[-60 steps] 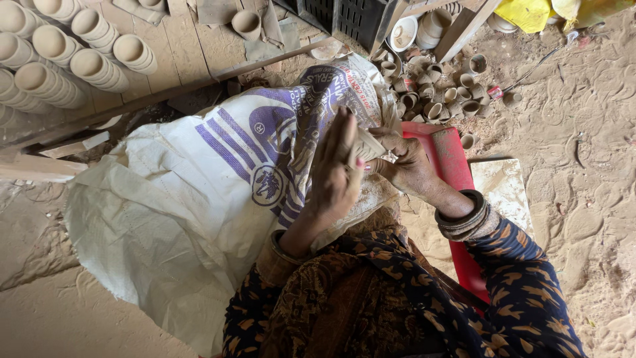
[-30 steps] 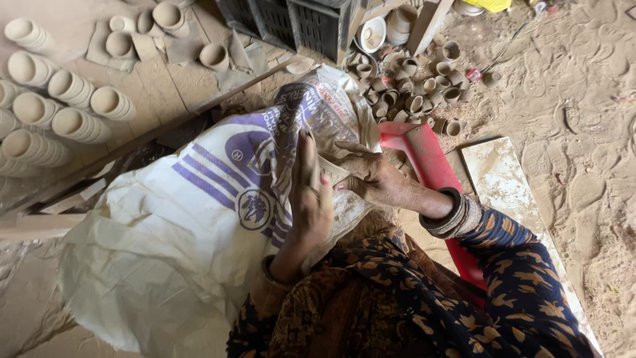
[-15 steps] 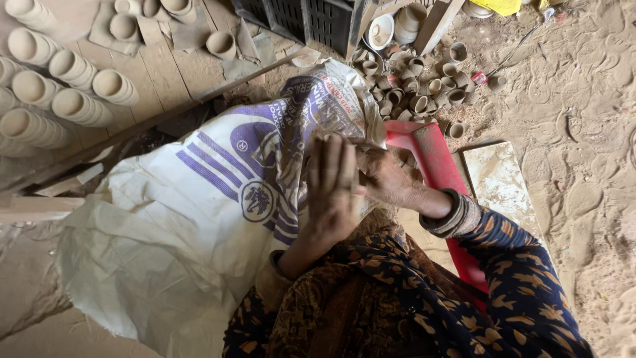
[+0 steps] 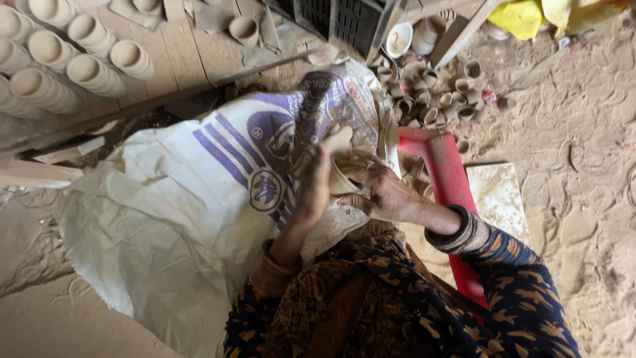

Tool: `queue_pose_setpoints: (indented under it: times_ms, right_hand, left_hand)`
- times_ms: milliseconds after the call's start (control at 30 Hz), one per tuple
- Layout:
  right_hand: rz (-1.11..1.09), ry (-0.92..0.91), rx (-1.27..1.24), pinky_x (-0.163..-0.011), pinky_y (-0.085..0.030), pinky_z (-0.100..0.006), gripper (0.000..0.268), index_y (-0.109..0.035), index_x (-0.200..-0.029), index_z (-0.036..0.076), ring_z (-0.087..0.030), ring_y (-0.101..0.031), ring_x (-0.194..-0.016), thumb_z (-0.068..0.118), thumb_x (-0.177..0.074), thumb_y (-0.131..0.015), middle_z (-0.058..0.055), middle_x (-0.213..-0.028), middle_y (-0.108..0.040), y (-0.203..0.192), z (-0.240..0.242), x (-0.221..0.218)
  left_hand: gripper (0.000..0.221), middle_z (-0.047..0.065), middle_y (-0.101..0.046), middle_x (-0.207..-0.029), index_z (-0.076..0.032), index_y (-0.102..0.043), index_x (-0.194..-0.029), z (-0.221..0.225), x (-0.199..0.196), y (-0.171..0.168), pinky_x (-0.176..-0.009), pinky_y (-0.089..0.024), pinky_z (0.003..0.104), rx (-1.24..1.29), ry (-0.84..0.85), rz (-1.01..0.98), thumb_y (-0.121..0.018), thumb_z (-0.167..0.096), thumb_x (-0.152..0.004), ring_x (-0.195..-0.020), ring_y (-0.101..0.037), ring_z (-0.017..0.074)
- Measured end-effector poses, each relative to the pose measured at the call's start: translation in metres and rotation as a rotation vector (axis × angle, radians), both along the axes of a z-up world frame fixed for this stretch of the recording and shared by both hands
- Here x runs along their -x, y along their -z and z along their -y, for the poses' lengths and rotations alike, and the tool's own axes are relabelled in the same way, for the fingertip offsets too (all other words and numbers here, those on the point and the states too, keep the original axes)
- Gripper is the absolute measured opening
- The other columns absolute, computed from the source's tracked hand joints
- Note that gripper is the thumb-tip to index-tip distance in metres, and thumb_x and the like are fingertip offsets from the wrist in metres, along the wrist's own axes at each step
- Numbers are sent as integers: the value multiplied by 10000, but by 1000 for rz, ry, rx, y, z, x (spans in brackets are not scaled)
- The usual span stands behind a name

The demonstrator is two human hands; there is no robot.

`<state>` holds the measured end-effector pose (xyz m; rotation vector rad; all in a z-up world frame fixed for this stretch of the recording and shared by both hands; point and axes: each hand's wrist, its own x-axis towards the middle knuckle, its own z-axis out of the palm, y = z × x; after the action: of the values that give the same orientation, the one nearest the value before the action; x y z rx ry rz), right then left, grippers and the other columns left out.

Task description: The person sits on a low stool and shapes small clay cups by hand. They repeatedly smooth the exterior and interior surfaces of the clay vessels using their fingers and a small piece of cloth. Finished cups are placed on a nearby wooden board.

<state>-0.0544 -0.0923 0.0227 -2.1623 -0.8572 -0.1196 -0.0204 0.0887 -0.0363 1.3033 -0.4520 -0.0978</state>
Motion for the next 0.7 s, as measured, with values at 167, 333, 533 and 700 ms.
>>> queue_pose_setpoints:
  times_ms: [167, 333, 533, 700]
  right_hand:
    - [-497, 287, 38, -882, -651, -378, 520, -596, -1390, 91, -265, -731, -1120, -25, -883, -601, -88, -1364, -654, -3, -3, -1]
    - [63, 2, -206, -1098, -584, -447, 569, -664, -1323, 29, -321, -644, -1300, -129, -778, -631, -176, -1340, -679, -6, 0, 8]
    - [84, -6, -328, -1136, -571, -455, 582, -637, -1353, 3, -367, -594, -1372, -131, -792, -562, -205, -1396, -641, 7, 10, -2]
    - [86, 6, -211, -1133, -568, -417, 342, -683, -1313, 52, -218, -666, -1282, -24, -980, -704, -151, -1285, -729, 5, 15, 1]
  left_hand:
    - [437, 257, -410, -1626, 0, -364, -1551, 23, 13, 2, -1343, -340, 530, -720, -486, 834, -286, -303, -1246, -1560, -408, 344]
    - [663, 479, -437, -1282, 216, -506, -1385, 14, -8, -25, -998, -342, 690, -529, -67, -699, -206, -321, -1139, -1163, -430, 667]
    - [787, 248, -278, -1679, 25, -213, -1624, 23, -1, -32, -1275, -407, 471, -95, -203, 424, -231, -590, -1133, -1548, -398, 332]
    - [523, 236, -595, -1139, 80, -478, -1350, 16, 7, -1, -820, -521, 380, 72, 176, 134, -392, -423, -1237, -984, -558, 294]
